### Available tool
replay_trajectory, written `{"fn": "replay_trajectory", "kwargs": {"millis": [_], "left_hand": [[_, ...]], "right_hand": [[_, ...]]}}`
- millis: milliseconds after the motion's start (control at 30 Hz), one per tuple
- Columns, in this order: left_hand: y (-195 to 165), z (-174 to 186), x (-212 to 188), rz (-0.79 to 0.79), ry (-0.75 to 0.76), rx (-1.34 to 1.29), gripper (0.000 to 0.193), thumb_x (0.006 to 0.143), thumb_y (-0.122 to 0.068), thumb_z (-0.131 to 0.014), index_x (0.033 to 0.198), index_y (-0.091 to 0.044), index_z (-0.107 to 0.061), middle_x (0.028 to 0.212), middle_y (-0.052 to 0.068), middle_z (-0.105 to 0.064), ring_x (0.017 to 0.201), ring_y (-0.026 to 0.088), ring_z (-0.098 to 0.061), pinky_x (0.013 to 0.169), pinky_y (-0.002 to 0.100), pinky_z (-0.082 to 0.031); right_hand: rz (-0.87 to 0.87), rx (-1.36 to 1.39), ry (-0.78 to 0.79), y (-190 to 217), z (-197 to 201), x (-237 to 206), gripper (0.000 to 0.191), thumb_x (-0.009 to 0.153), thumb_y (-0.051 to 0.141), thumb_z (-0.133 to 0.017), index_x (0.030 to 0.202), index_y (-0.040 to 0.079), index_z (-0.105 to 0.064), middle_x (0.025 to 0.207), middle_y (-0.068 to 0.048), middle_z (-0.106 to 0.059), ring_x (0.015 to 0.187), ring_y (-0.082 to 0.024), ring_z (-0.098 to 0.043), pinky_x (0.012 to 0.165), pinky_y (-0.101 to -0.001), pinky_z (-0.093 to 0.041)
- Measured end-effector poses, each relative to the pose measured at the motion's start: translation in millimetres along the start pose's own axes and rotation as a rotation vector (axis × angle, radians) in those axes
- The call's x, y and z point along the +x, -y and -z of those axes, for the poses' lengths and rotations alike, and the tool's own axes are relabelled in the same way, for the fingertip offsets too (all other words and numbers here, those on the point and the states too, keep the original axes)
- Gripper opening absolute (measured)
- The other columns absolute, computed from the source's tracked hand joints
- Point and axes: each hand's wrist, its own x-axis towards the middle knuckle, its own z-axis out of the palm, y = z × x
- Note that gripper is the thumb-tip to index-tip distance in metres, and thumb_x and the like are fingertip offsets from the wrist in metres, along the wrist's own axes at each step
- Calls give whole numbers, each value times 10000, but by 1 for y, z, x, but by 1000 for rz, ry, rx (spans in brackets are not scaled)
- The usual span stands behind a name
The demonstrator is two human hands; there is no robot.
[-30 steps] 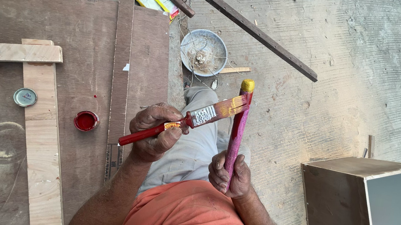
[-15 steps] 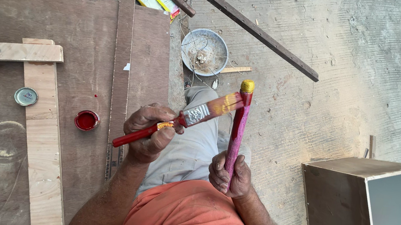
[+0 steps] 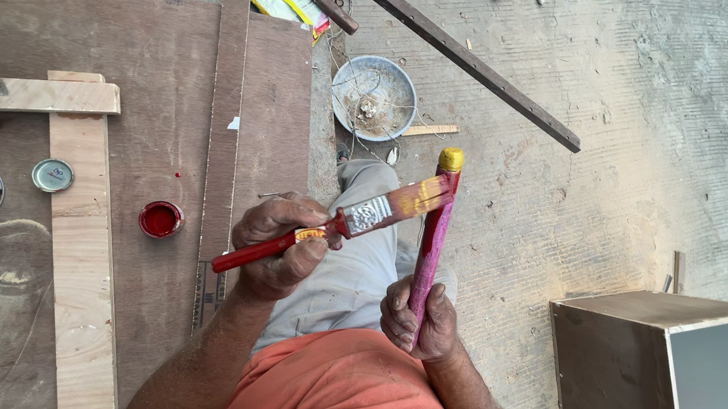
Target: The person paints a pink cylindrical wooden rod with yellow paint using a brush, then switches to red paint to cover the same rod. The person repeatedly dips the brush into paint cans and applies paint to the rod while sitting on the floor.
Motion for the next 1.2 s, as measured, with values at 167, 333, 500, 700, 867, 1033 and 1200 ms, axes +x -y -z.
{"fn": "replay_trajectory", "kwargs": {"millis": [167, 333, 500, 700, 867, 1033, 1200], "left_hand": [[2, -2, 4, 22, -6, 40, 200, 985, -100, -715, 1156, -42, -630, 976, 127, -703, 875, 152, -726, 775, 318, -644], [-1, -1, -1, 18, -38, -6, 216, 981, -113, -725, 1158, -46, -621, 991, 131, -700, 883, 151, -720, 786, 326, -643], [2, -2, 0, 15, 23, 15, 217, 982, -125, -729, 1154, -36, -631, 968, 129, -714, 860, 151, -725, 765, 319, -637], [1, -2, -1, 61, -50, 4, 222, 984, -115, -720, 1167, -41, -620, 988, 118, -696, 887, 146, -717, 793, 318, -633], [1, -4, -2, 35, -14, 11, 206, 976, -111, -719, 1151, -41, -637, 975, 123, -702, 866, 145, -721, 769, 315, -639], [4, -4, 0, 54, -28, 24, 211, 978, -122, -722, 1152, -44, -633, 961, 113, -705, 879, 150, -720, 783, 316, -642], [0, -3, -6, 54, -75, -66, 219, 981, -122, -740, 1155, -43, -634, 1015, 117, -672, 890, 165, -714, 820, 343, -645]], "right_hand": [[-5, -9, -18, 0, -1, -1, 577, 1051, 560, -545, 1068, -8, -640, 707, -4, -459, 559, -105, -435, 450, -237, -402], [7, -13, -26, 2, 1, -2, 578, 1051, 565, -543, 1060, -5, -639, 702, -6, -459, 554, -108, -434, 448, -240, -402], [5, -21, -27, -1, 1, -1, 581, 1055, 565, -541, 1061, -8, -639, 706, -3, -459, 557, -104, -432, 450, -234, -402], [9, -5, -20, 0, 3, -3, 569, 1052, 557, -546, 1063, -4, -641, 705, -3, -460, 558, -106, -434, 449, -236, -402], [8, -7, -26, -1, 3, -3, 572, 1053, 556, -549, 1060, -9, -644, 707, -3, -462, 557, -103, -437, 450, -233, -403], [10, 4, -18, -2, 2, -2, 574, 1046, 554, -551, 1046, -12, -644, 696, -4, -458, 544, -101, -428, 435, -231, -400], [12, 12, 6, 1, 3, -3, 612, 1055, 573, -518, 999, -24, -645, 672, -7, -458, 514, -97, -433, 420, -225, -400]]}}
